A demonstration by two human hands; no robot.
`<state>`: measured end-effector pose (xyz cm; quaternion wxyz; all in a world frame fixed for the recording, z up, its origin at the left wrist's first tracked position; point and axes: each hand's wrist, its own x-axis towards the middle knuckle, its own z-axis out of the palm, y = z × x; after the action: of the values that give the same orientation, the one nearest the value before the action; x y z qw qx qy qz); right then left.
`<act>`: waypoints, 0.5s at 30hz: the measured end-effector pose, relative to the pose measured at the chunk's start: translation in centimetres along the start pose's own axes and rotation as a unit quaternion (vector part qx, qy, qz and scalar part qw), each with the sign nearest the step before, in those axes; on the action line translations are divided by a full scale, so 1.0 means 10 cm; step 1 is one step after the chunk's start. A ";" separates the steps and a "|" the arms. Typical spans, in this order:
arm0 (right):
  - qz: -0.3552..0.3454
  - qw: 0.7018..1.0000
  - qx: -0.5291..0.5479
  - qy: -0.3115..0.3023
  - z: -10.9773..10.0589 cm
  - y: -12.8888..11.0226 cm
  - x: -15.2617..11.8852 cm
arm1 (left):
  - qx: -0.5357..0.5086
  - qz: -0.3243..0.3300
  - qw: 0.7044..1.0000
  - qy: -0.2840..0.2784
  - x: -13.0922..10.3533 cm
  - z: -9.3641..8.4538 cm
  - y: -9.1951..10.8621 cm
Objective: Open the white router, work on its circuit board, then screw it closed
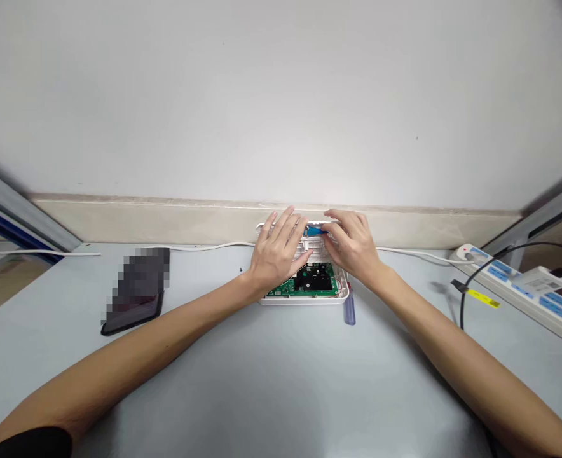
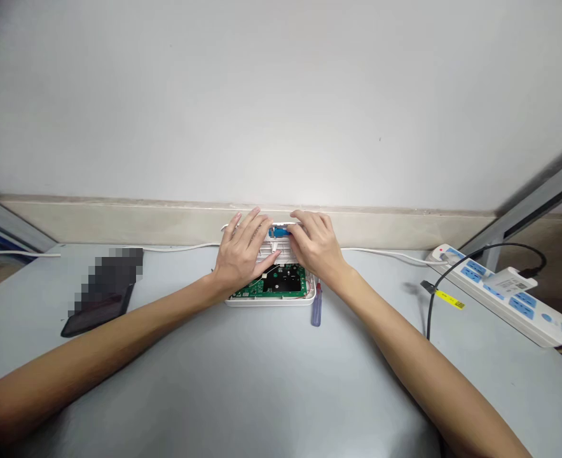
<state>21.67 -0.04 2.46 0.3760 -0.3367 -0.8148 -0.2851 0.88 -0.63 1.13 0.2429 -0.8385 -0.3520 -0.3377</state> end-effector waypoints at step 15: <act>-0.020 0.999 -0.012 0.047 0.03 0.00 -0.01 | 0.003 0.007 1.000 0.021 -0.01 0.02 -0.01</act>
<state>21.57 0.10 2.22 0.4042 -0.3115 -0.7990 -0.3181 0.89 -0.46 0.93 0.2550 -0.8327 -0.3421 -0.3530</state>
